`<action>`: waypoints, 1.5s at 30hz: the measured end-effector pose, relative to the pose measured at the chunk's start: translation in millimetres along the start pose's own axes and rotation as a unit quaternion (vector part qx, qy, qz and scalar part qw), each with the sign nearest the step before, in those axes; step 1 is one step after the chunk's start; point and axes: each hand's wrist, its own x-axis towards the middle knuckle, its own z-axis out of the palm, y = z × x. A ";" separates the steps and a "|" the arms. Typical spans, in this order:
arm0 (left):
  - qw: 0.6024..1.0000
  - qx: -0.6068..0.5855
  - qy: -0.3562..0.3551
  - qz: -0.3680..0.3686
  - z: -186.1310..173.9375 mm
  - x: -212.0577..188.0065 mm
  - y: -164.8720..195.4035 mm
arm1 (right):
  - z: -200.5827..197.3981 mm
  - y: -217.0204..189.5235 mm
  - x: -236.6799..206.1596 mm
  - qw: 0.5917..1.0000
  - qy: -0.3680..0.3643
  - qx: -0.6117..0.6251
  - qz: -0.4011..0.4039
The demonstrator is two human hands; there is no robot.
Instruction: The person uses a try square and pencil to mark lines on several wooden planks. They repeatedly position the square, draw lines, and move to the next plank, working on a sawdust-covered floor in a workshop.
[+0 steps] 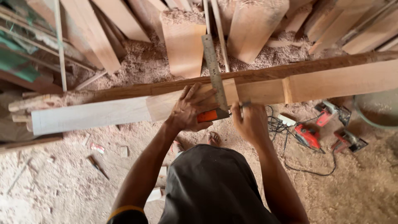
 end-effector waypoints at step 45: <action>0.146 -0.627 0.660 -0.388 85.7 -7.1 77.1 | 110.8 -68.8 61.9 0.910 -0.088 0.210 -0.346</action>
